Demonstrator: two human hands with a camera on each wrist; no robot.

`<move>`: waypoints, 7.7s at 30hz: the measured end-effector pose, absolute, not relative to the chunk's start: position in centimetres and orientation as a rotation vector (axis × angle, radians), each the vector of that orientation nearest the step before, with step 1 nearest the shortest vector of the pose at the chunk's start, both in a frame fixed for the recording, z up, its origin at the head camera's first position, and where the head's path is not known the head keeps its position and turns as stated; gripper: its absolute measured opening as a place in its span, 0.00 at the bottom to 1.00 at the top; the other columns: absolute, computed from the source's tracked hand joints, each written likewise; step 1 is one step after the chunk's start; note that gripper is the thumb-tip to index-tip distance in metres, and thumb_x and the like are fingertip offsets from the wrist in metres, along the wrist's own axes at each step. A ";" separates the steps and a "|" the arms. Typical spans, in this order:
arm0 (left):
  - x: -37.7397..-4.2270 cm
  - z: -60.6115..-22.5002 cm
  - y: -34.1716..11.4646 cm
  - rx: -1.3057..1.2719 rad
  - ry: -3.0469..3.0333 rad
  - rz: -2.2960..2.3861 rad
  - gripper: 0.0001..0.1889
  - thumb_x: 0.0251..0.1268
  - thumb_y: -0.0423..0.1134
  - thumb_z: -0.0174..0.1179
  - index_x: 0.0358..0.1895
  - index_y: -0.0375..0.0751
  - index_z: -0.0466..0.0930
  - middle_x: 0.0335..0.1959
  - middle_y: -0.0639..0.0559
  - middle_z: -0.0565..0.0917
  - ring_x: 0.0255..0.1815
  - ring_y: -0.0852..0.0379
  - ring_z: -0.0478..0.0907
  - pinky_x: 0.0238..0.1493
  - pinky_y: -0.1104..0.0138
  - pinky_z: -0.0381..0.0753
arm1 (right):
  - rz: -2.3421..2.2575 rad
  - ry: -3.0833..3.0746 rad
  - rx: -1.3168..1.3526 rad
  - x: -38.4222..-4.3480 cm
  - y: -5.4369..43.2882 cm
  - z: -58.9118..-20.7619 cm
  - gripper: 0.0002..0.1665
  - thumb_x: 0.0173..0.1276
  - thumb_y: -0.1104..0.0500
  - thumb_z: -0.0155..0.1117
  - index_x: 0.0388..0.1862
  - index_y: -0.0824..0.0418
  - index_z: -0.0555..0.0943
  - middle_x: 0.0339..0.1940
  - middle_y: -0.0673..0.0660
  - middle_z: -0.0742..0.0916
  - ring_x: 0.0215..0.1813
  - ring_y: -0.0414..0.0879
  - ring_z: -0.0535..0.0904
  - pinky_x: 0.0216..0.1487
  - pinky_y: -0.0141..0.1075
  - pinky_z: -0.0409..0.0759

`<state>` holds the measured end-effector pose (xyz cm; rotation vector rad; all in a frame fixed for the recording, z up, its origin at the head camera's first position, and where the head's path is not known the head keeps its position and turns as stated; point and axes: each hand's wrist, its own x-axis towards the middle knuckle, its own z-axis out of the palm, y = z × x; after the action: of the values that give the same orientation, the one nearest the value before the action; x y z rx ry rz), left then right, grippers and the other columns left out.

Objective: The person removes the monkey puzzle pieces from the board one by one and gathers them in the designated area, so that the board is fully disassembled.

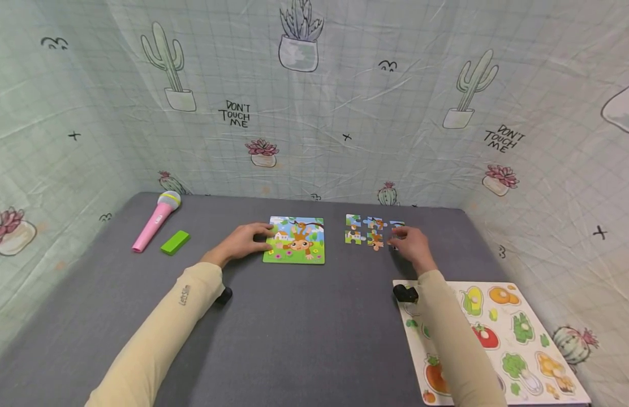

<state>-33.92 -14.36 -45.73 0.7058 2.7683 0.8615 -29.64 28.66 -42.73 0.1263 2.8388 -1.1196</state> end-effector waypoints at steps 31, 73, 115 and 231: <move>-33.8 -45.8 -14.5 0.712 2.770 0.889 0.21 0.64 0.45 0.66 0.58 0.40 0.82 0.70 0.46 0.71 0.72 0.44 0.63 0.72 0.52 0.62 | -1.191 2.597 -0.548 -29.3 7.9 -43.0 0.21 0.71 0.59 0.62 0.61 0.64 0.79 0.57 0.62 0.83 0.58 0.59 0.79 0.52 0.42 0.81; -33.7 -45.0 -15.4 0.780 2.728 0.877 0.22 0.64 0.42 0.66 0.59 0.38 0.81 0.69 0.45 0.71 0.72 0.43 0.63 0.72 0.50 0.62 | -1.094 2.660 -0.772 -29.7 6.5 -43.9 0.17 0.66 0.66 0.66 0.54 0.67 0.84 0.53 0.62 0.84 0.56 0.57 0.77 0.52 0.41 0.82; -33.7 -45.0 -15.4 0.764 2.700 0.882 0.21 0.65 0.43 0.65 0.59 0.41 0.81 0.70 0.46 0.70 0.72 0.43 0.63 0.72 0.48 0.62 | -1.018 2.676 -0.804 -30.0 5.8 -43.7 0.20 0.65 0.67 0.67 0.57 0.63 0.82 0.40 0.62 0.78 0.42 0.49 0.68 0.40 0.39 0.72; -33.9 -45.0 -15.4 0.762 2.696 0.882 0.23 0.63 0.42 0.67 0.60 0.38 0.80 0.70 0.46 0.71 0.72 0.44 0.63 0.73 0.51 0.61 | -1.049 2.780 -0.262 -28.9 22.3 -43.9 0.14 0.66 0.64 0.65 0.49 0.69 0.83 0.45 0.64 0.86 0.44 0.56 0.82 0.42 0.47 0.81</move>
<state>-33.94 -15.40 -44.95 0.7616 2.6965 0.8821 -28.90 22.26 -43.89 -0.2620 2.7800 -1.0490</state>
